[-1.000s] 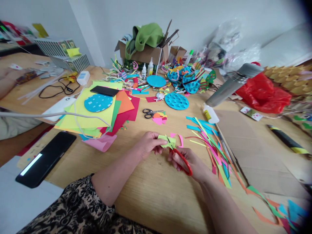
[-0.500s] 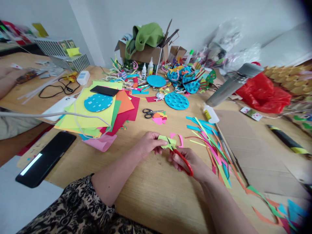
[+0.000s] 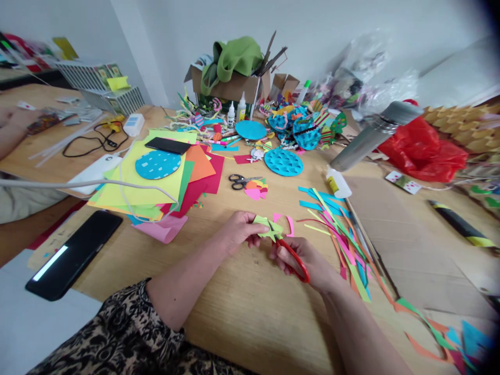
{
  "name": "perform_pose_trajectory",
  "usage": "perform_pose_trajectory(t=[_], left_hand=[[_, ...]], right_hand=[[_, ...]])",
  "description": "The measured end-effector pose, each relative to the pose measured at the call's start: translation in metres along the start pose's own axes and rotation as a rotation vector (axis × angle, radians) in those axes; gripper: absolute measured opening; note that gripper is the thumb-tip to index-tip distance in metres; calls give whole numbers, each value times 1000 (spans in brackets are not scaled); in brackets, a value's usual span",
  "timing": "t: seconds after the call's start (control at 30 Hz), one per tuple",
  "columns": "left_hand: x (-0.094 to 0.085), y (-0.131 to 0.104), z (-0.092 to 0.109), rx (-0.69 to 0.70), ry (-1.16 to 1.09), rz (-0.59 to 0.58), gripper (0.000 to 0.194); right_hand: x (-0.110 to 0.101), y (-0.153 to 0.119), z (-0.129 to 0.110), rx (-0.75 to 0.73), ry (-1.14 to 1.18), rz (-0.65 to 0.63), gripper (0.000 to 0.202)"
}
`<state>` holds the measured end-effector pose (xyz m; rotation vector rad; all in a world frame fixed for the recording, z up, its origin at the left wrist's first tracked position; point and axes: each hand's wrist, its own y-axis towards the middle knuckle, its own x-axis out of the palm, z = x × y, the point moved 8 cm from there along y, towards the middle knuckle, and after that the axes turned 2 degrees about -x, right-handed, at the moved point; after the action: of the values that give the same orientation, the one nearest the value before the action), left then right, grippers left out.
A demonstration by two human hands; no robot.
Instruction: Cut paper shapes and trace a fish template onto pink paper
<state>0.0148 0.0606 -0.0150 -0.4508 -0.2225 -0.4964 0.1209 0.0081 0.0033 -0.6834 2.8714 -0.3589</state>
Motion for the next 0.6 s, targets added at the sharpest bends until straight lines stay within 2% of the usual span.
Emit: perform_pose_trajectory(t=[0.2,0.43,0.6], left_hand=[[0,1,1,5,-4,2,25],[-6,1,3,29,-85,95,29],[-6,1,4,51,-94,96,31]], right_hand=[[-1,-1,1,8,0,12,57],[-1,-1,1,21,38,14,53],[-1,-1,3,21,82,22,57]])
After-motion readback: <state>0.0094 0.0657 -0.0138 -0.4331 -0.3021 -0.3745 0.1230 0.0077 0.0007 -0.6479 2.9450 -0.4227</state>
